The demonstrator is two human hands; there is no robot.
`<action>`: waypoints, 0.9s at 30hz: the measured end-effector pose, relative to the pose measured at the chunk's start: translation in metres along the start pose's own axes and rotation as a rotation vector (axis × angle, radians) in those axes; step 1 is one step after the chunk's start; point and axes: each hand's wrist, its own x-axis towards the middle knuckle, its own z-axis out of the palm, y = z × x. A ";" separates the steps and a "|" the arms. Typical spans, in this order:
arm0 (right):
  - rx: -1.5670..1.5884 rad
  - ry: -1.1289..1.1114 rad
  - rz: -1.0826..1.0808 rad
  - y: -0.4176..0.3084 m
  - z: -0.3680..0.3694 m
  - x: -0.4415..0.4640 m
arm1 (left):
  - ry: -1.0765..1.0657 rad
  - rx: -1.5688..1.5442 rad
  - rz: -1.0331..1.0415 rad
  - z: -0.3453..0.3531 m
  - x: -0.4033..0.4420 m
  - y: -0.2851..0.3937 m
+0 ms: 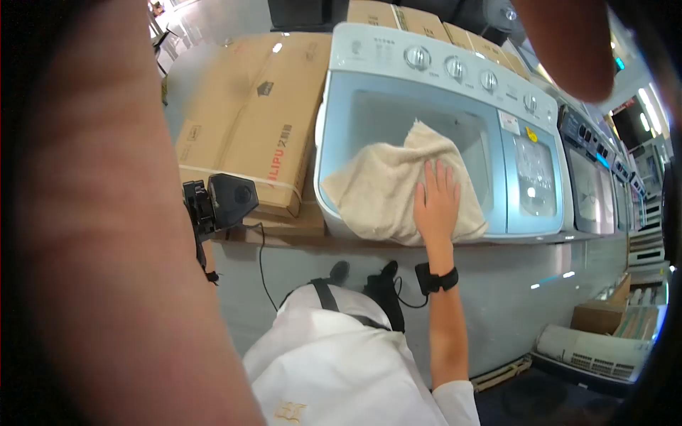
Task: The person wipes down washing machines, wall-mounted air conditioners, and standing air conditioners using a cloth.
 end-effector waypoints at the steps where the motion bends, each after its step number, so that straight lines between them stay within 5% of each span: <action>1: 0.007 0.000 -0.018 -0.001 0.001 0.002 | -0.001 -0.008 -0.019 0.002 -0.008 -0.002; 10: -0.026 0.027 -0.026 0.010 0.012 0.000 | 0.015 -0.090 -0.149 0.025 -0.050 -0.011; 16: 0.106 -0.085 -0.080 0.020 0.010 0.027 | -0.016 0.158 -0.267 0.041 -0.037 0.001; 22: 0.204 -0.117 -0.107 0.031 0.001 0.004 | -0.428 0.880 -0.855 0.034 -0.199 -0.080; 27: 0.050 -0.081 0.078 0.029 -0.021 -0.054 | -0.748 1.151 -0.764 0.035 -0.253 -0.064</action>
